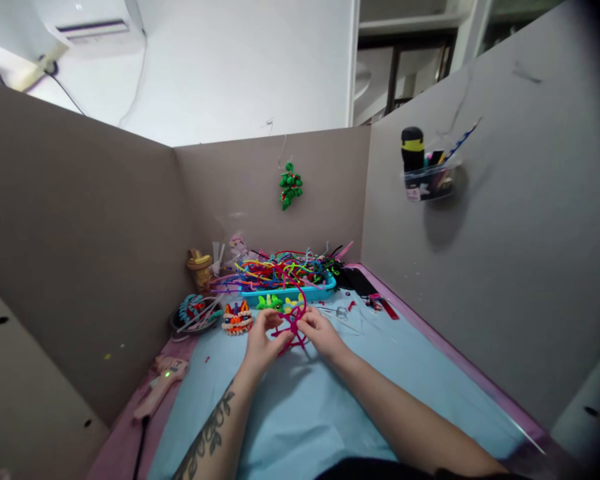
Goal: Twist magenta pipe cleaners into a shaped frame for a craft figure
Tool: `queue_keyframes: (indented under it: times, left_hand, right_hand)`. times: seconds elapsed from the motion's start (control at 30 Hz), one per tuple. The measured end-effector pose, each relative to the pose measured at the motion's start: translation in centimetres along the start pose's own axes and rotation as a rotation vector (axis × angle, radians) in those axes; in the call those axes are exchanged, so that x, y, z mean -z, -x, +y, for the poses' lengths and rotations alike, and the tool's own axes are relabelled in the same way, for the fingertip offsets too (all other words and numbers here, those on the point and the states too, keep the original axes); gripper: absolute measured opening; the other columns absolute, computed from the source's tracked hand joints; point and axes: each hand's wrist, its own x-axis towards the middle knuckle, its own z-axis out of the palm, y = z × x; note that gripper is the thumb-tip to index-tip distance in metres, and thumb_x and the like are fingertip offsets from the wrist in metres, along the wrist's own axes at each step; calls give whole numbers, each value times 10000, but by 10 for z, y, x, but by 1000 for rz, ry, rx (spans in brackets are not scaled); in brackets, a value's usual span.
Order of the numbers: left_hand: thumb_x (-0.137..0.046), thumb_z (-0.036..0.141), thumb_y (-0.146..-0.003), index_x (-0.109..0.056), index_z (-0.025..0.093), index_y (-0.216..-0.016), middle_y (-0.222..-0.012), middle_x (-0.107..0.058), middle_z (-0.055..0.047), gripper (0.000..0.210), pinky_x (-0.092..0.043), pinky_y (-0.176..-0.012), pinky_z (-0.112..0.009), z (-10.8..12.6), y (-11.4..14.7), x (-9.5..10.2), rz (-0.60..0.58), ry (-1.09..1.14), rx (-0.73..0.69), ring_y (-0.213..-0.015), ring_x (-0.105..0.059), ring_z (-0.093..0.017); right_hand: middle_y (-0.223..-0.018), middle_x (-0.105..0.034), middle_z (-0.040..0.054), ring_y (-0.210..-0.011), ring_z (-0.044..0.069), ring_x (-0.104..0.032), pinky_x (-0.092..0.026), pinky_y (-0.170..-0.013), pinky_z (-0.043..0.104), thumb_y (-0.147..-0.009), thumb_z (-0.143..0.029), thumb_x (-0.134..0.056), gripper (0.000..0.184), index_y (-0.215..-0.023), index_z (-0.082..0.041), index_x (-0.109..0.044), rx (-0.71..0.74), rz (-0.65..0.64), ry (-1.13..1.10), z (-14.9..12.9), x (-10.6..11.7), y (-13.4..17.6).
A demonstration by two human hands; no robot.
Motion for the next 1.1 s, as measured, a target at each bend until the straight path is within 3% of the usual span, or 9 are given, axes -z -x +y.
queue_keyframes:
  times: [0.07, 0.17, 0.3, 0.5, 0.63, 0.8, 1.1]
  left_hand:
    - [-669, 270, -673, -537, 183, -898, -620, -578, 26, 275, -446, -630, -246, 2, 1, 2, 85, -63, -27, -606, -573, -133]
    - [-603, 307, -740, -584, 182, -929, -543, -590, 22, 227, -439, -588, -253, 4, 4, 2, 63, -87, -3, -539, -570, -144]
    - [-632, 314, -716, -593, 187, -1066, -733, -677, -29, 375, -460, -696, -278, 4, 7, -7, 14, 17, 42, -698, -622, -170]
    - [-715, 303, -618, -544, 142, -1122, -619, -630, 5, 556, -438, -538, -218, 1, 6, -21, 29, 307, 257, -557, -581, -125]
    - [-723, 305, -605, -542, 141, -1082, -555, -602, 33, 535, -403, -490, -198, -1, 6, -22, 56, 293, 269, -484, -543, -102]
    - [-724, 304, -606, -534, 138, -1022, -512, -578, 47, 487, -382, -476, -193, -1, 5, -19, 53, 267, 275, -454, -517, -94]
    - [-735, 304, -596, -501, 155, -1015, -514, -574, 59, 502, -363, -470, -185, -1, 4, -17, -63, 340, 291, -447, -513, -87]
  right_hand:
    - [-831, -489, 18, -824, 169, -489, -374, -815, 292, -732, -329, -552, 241, -551, -181, -494, 18, 68, -28, 2, 0, 0]
    - [-950, -506, 46, -940, 191, -483, -348, -889, 304, -748, -342, -553, 232, -586, -180, -519, 42, 128, -37, 4, 0, 0]
    - [-969, -520, 52, -977, 199, -474, -339, -908, 316, -768, -356, -546, 233, -615, -181, -533, 50, 144, -41, 6, -3, 2]
    - [-857, -525, 38, -904, 197, -483, -375, -840, 303, -735, -371, -581, 242, -587, -184, -538, 21, 141, -61, 4, -11, 6]
    - [-816, -532, 33, -873, 194, -493, -409, -790, 299, -718, -371, -593, 220, -605, -187, -551, -16, 139, -120, 4, -15, 7]
    - [-932, -554, 59, -929, 209, -509, -422, -779, 297, -709, -390, -607, 208, -733, -184, -592, -59, 121, -221, 4, -14, 7]
    - [-854, -606, 46, -910, 221, -524, -365, -890, 364, -638, -420, -674, 261, -614, -172, -599, -122, 149, -312, 7, -11, 2]
